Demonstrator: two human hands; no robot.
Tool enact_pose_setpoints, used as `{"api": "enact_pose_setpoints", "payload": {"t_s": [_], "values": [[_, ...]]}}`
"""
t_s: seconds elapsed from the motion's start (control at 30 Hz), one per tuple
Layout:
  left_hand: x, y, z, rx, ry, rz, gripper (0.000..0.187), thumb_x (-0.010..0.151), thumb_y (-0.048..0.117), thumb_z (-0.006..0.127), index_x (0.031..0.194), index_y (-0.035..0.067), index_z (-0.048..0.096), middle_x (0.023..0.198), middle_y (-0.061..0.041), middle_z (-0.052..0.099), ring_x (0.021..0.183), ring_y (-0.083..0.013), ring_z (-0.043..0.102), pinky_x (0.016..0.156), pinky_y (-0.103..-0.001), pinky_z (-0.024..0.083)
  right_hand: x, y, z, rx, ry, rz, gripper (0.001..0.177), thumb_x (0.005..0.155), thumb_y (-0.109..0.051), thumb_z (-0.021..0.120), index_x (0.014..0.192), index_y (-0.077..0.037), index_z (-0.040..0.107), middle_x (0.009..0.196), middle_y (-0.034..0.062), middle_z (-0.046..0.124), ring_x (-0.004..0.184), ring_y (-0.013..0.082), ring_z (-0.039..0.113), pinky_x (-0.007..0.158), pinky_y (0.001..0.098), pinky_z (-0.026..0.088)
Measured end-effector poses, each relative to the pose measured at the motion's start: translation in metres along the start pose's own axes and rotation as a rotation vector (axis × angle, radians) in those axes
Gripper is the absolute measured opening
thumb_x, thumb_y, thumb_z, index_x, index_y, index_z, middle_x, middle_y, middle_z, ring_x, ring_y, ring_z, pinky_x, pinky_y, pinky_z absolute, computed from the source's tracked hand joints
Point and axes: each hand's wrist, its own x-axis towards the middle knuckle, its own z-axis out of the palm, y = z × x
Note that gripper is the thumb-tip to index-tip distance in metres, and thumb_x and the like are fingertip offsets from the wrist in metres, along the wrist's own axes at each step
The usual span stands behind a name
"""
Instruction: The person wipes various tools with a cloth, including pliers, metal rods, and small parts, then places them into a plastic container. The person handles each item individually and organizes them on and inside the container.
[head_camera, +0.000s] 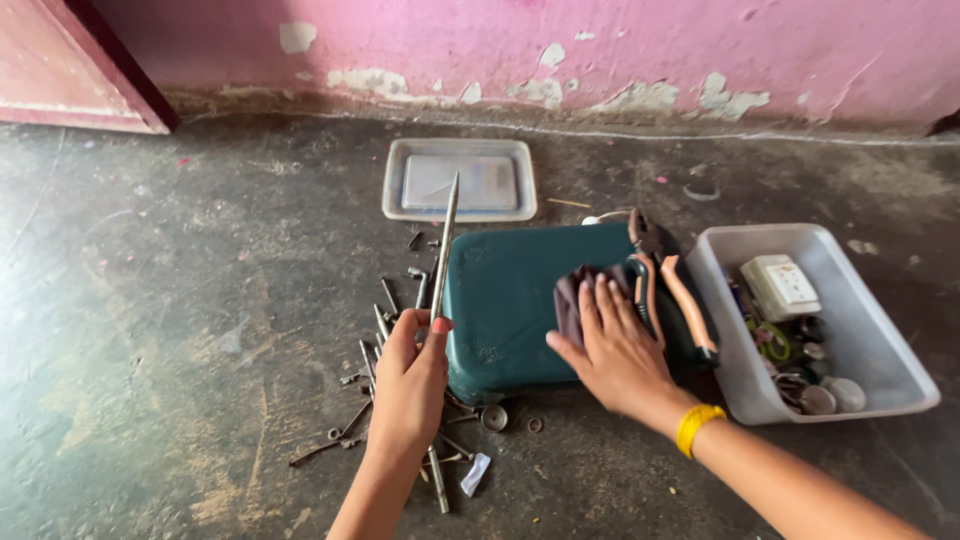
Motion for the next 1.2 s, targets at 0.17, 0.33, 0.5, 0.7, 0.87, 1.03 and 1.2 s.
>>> {"api": "enact_pose_setpoints", "payload": {"t_s": [0.17,0.33,0.5,0.7,0.87,1.03,1.2], "values": [[0.016,-0.012,-0.005,-0.233,-0.049,-0.126,0.023,0.104,0.029,0.051,0.102,0.008,0.06,0.062,0.006,0.038,0.049,-0.0045,0.032,0.042,-0.025,0.025,0.062,-0.008,0.023,0.031,0.044,0.021,0.086,0.102,-0.063,0.033,0.158,0.002,0.023,0.164,0.0298,0.017,0.152,0.0407,0.013,0.122,0.0461,0.011],[0.028,-0.023,-0.008,-0.347,-0.085,-0.275,0.019,0.103,0.027,0.051,0.1,0.009,0.057,0.059,0.005,0.035,0.043,-0.0049,0.029,0.037,-0.025,0.019,0.112,-0.06,0.039,0.148,0.138,-0.169,0.072,0.105,-0.056,0.033,0.16,-0.01,0.033,0.167,0.0216,0.023,0.156,0.0378,0.019,0.126,0.0462,0.015],[0.038,-0.027,-0.01,-0.368,-0.054,-0.374,0.016,0.103,0.027,0.048,0.101,0.012,0.055,0.061,0.005,0.037,0.043,-0.0051,0.028,0.038,-0.025,0.019,0.105,-0.076,0.03,0.173,0.038,-0.616,0.053,0.11,-0.04,0.037,0.159,-0.019,0.042,0.169,0.0099,0.029,0.157,0.0336,0.022,0.127,0.0502,0.018],[0.029,-0.021,0.007,-0.549,0.014,-0.402,0.015,0.104,0.025,0.047,0.1,0.012,0.054,0.063,0.005,0.037,0.045,-0.0047,0.027,0.039,-0.025,0.017,0.021,-0.061,0.014,0.407,-0.016,-0.851,0.033,0.094,-0.002,0.063,0.12,-0.02,0.071,0.155,0.0027,0.056,0.15,0.0282,0.046,0.12,0.0465,0.034],[0.01,-0.009,0.017,-0.428,-0.016,-0.404,0.019,0.105,0.026,0.045,0.101,0.011,0.056,0.066,0.003,0.038,0.048,-0.0062,0.029,0.041,-0.026,0.021,-0.032,-0.044,-0.025,1.001,-0.252,-0.352,0.051,0.087,0.003,0.048,0.115,-0.024,0.081,0.135,-0.0014,0.077,0.129,0.015,0.072,0.104,0.0358,0.056],[-0.007,0.001,0.049,-0.348,-0.12,-0.395,0.02,0.105,0.027,0.045,0.104,0.011,0.056,0.065,0.002,0.039,0.048,-0.0085,0.031,0.042,-0.027,0.024,-0.006,-0.048,-0.075,1.695,-0.134,0.384,0.044,0.098,-0.013,0.049,0.14,-0.007,0.061,0.124,0.0115,0.074,0.106,0.0269,0.061,0.091,0.0404,0.047],[-0.023,0.01,0.085,-0.101,-0.092,0.521,0.023,0.101,0.017,0.051,0.117,0.004,0.06,0.086,-0.01,0.075,0.079,-0.0259,0.069,0.063,-0.038,0.052,0.019,-0.078,-0.063,1.783,-0.036,0.542,0.033,0.099,-0.017,0.049,0.128,-0.007,0.062,0.115,0.0047,0.071,0.099,0.0128,0.067,0.089,0.0294,0.052]]}}
